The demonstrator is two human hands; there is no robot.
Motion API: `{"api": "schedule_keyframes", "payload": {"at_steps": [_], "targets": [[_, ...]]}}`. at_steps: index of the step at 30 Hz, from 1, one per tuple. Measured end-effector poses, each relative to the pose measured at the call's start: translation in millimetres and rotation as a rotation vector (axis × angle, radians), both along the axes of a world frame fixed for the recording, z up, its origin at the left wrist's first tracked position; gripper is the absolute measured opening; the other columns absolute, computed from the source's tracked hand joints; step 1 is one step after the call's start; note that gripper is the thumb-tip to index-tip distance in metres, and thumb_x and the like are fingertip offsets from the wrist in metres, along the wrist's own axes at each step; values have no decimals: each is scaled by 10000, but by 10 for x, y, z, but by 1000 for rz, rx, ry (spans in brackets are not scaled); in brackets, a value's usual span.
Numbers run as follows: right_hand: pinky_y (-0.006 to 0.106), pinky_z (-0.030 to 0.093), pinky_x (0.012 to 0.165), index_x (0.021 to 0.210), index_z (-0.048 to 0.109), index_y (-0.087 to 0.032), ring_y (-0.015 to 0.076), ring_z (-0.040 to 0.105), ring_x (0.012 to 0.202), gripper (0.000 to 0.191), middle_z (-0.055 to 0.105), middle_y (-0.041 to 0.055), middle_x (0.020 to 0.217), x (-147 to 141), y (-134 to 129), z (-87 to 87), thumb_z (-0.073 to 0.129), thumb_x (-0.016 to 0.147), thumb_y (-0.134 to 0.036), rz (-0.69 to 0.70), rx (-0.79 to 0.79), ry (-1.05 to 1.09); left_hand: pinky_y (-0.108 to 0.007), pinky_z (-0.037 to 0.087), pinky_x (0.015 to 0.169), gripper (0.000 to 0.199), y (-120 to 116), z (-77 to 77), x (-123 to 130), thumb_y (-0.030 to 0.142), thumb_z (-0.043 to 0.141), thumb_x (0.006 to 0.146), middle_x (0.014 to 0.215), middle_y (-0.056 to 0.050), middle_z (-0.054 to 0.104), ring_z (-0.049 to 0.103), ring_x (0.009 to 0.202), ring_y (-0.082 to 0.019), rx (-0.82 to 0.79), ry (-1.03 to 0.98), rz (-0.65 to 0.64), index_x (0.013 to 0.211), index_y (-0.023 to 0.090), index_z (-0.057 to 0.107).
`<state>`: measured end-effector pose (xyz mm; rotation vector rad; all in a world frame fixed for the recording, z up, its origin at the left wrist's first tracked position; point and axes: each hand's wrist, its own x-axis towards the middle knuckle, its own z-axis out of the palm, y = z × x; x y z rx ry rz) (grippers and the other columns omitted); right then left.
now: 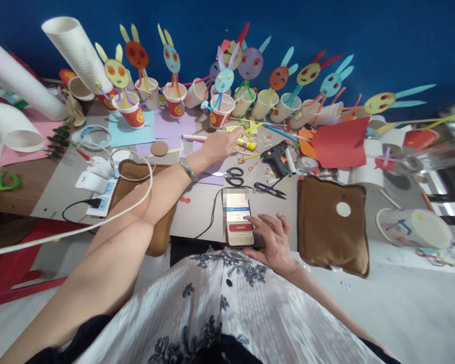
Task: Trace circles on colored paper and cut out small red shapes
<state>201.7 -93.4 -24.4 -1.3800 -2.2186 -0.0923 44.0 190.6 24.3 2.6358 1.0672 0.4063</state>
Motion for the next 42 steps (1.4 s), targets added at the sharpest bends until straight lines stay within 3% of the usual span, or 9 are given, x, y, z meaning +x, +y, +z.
{"api": "schedule_keyframes", "payload": {"at_steps": [5, 15, 23, 36, 42], "targets": [[543, 294, 1106, 1142, 544, -240, 289, 619, 1078, 513, 732, 96, 1147, 12, -9, -23, 460, 926, -698, -26, 32, 14, -336, 461, 827, 436, -7, 5, -2, 282, 328, 1029, 1078, -142, 725, 663, 954, -230, -5, -12, -6, 1400, 167, 527], [548, 320, 1102, 1098, 499, -260, 281, 638, 1064, 449, 717, 91, 1132, 34, -31, -55, 489, 924, -674, -52, 88, 69, -356, 429, 736, 394, 31, -18, -16, 399, 285, 1042, 996, -100, 724, 660, 903, -239, 51, -74, 50, 1102, 232, 637], [538, 347, 1069, 1062, 493, -252, 270, 644, 1044, 413, 723, 91, 1073, 27, -41, -26, 488, 937, -646, -53, 106, 75, -362, 428, 774, 417, 3, 27, -2, 419, 297, 1046, 1017, -118, 720, 667, 952, -254, 10, -90, 58, 1121, 200, 644], [511, 392, 1015, 987, 516, -245, 257, 649, 953, 379, 688, 60, 921, 23, -77, -57, 499, 942, -621, -43, 174, 110, -346, 450, 905, 354, -16, 56, 17, 144, 332, 979, 1234, -159, 659, 622, 1126, -251, -36, -120, 34, 1249, 159, 560], [488, 403, 1018, 959, 519, -235, 230, 656, 918, 361, 669, 33, 854, 17, -81, -30, 513, 950, -596, -52, 174, 99, -352, 425, 798, 336, 0, 28, 19, 304, 338, 1031, 1044, -116, 717, 675, 956, -255, -49, -149, 74, 1206, 192, 602]]}}
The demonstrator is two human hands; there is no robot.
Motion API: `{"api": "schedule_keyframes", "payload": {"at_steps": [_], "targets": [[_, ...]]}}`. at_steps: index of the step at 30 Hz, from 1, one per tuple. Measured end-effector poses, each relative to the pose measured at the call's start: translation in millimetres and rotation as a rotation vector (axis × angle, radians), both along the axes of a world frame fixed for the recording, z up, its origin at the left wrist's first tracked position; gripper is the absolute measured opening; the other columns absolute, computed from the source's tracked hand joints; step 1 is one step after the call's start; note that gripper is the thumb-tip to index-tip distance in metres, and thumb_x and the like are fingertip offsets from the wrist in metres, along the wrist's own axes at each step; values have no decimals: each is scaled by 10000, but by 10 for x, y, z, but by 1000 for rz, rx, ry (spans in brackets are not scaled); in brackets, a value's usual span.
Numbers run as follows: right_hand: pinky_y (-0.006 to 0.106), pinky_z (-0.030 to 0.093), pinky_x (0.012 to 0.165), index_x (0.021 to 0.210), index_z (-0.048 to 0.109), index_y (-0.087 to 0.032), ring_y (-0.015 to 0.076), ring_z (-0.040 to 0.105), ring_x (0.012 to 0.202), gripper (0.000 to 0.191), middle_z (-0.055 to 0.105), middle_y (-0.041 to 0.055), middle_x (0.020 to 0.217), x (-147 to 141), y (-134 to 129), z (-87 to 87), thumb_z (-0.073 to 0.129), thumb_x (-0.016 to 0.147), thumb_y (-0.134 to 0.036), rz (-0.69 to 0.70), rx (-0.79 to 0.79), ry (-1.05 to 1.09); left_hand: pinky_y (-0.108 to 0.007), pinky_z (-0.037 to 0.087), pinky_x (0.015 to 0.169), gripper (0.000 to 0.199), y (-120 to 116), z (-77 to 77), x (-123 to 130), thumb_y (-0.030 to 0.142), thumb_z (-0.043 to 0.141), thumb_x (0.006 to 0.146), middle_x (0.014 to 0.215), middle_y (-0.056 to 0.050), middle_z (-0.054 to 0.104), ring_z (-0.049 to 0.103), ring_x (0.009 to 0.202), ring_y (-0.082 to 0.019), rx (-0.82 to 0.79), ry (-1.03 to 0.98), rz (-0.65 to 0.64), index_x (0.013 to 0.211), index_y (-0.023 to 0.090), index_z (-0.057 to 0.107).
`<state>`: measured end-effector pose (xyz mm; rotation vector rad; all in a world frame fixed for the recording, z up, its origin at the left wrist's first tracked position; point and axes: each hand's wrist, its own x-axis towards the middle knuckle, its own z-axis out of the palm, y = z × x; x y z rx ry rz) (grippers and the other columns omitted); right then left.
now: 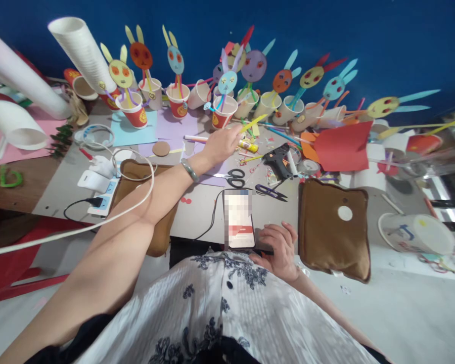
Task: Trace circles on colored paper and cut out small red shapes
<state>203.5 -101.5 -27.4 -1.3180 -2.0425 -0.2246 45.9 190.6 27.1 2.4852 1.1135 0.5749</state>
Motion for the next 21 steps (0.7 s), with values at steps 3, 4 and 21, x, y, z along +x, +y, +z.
{"api": "schedule_keyframes", "payload": {"at_steps": [3, 4, 21], "targets": [[482, 403, 1026, 962, 531, -225, 228, 656, 900, 344, 661, 27, 828, -13, -3, 13, 620, 908, -552, 0, 3, 2, -336, 397, 749, 353, 29, -49, -5, 364, 338, 1040, 962, -100, 722, 666, 885, -233, 49, -65, 1, 1064, 191, 645], [480, 404, 1024, 962, 534, -224, 226, 656, 891, 344, 660, 24, 822, -20, -5, 15, 656, 888, -537, -1, 4, 2, -333, 389, 732, 363, 39, -66, -7, 376, 341, 1040, 932, -94, 722, 657, 860, -225, 61, -83, -8, 1003, 192, 652], [458, 409, 1022, 955, 513, -239, 203, 662, 847, 391, 671, -8, 795, -75, -31, -13, 769, 806, -495, -52, -26, -8, -371, 386, 750, 352, 85, -111, 40, 375, 330, 1050, 984, -106, 706, 610, 881, -240, -5, -18, 64, 1044, 202, 636]]}}
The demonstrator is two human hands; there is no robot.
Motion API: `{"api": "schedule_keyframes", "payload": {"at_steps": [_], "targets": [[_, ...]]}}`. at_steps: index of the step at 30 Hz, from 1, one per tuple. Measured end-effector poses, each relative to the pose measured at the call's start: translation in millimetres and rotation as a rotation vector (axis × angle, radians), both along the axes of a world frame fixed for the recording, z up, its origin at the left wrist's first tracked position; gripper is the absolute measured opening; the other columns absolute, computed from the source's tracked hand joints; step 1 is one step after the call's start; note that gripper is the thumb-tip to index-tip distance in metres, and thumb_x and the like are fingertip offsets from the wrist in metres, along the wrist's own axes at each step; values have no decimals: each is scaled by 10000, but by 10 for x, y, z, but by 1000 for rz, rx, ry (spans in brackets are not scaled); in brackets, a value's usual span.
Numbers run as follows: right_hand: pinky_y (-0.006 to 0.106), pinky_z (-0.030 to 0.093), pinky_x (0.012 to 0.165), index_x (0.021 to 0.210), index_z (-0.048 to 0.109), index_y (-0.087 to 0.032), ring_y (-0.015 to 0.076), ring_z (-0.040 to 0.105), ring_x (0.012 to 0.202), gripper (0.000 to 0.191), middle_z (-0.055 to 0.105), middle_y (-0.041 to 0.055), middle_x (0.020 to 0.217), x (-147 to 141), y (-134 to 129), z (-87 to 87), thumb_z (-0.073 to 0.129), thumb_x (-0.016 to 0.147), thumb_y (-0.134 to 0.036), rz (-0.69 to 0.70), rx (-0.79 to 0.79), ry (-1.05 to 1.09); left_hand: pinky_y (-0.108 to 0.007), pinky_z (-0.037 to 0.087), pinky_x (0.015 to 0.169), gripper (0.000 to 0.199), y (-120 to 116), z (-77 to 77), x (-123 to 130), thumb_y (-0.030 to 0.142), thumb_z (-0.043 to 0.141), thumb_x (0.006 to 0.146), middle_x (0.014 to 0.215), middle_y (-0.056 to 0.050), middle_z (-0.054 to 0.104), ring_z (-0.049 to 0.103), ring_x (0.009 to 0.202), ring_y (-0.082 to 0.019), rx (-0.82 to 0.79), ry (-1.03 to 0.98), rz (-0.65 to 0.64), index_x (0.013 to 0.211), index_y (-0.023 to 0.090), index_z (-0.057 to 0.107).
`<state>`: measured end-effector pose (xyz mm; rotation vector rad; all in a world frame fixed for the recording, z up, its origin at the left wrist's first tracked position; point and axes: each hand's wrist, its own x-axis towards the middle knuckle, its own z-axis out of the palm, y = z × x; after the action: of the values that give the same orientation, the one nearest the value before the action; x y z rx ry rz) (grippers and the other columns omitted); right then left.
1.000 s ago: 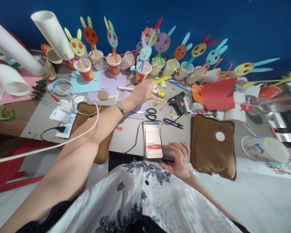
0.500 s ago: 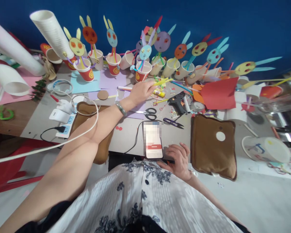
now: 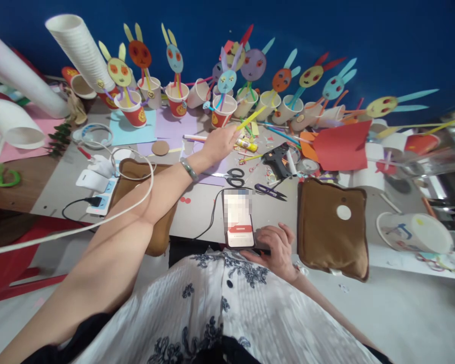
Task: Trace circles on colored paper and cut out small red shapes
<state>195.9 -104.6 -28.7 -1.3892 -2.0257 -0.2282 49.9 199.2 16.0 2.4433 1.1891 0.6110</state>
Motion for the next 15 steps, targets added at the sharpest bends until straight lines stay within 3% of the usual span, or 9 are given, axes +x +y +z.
{"api": "schedule_keyframes", "payload": {"at_steps": [9, 15], "targets": [[435, 386, 989, 826, 520, -239, 183, 652, 804, 384, 661, -21, 749, -14, 26, -15, 700, 840, -577, -21, -33, 37, -350, 420, 768, 254, 5, -37, 3, 276, 362, 1024, 994, -122, 709, 657, 924, -244, 12, -65, -11, 1028, 189, 601], [443, 394, 1007, 934, 534, -241, 197, 661, 828, 369, 666, -12, 786, -39, 27, 3, 747, 820, -519, -14, -48, 34, -348, 434, 796, 290, -29, 21, -13, 229, 328, 1015, 1021, -121, 709, 662, 950, -238, 11, -34, -13, 1153, 191, 580]]}}
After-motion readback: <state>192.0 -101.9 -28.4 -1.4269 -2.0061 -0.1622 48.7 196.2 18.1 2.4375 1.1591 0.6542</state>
